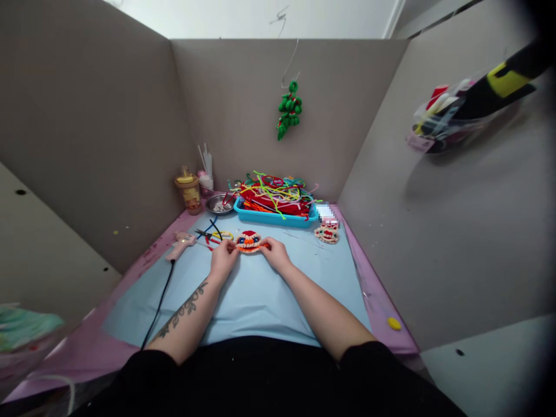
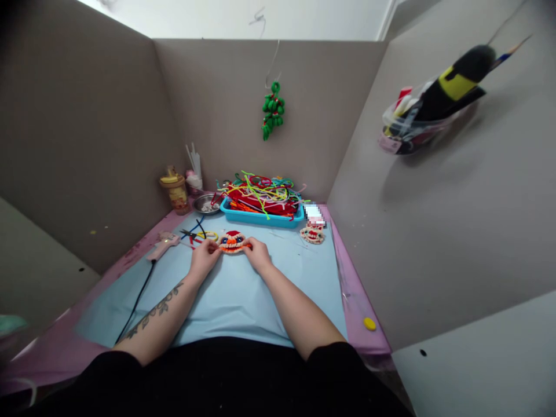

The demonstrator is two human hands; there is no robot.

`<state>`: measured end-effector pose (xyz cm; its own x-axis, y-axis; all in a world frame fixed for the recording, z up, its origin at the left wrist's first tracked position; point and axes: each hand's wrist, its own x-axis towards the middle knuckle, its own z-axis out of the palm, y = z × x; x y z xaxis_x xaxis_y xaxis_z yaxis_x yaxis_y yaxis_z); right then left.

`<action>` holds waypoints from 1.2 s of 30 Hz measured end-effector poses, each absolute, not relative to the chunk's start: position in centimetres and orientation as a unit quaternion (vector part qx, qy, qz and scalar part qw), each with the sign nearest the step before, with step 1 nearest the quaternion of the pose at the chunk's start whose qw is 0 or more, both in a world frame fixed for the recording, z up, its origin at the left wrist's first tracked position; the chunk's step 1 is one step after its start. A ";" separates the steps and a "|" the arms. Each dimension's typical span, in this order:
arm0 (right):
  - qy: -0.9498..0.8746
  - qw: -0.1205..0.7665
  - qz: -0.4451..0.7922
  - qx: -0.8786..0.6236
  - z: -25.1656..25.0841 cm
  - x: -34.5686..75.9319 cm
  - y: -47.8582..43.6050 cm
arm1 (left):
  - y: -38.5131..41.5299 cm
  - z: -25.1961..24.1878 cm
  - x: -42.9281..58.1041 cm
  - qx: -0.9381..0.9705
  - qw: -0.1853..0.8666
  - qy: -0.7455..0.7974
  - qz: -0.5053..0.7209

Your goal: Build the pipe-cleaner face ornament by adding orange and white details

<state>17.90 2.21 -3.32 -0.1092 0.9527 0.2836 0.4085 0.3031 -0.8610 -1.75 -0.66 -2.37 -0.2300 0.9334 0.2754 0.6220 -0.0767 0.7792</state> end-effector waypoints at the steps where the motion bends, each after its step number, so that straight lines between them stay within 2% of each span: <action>1: -0.676 0.440 0.307 -0.505 -3.3 17.9 2.2 | -0.7 -2.3 -1.7 0.593 0.177 0.657 0.432; 22: -0.666 0.448 0.298 -0.517 -3.7 17.9 2.5 | -0.6 -1.8 -1.6 0.585 0.157 0.674 0.424; 28: -0.685 0.424 0.356 -0.473 -2.3 18.9 1.5 | -2.4 -1.5 -1.8 0.603 0.169 0.646 0.436; 36: -0.654 0.370 0.492 -0.440 0.3 24.6 2.0 | -1.5 -1.8 -2.5 0.550 0.176 0.648 0.496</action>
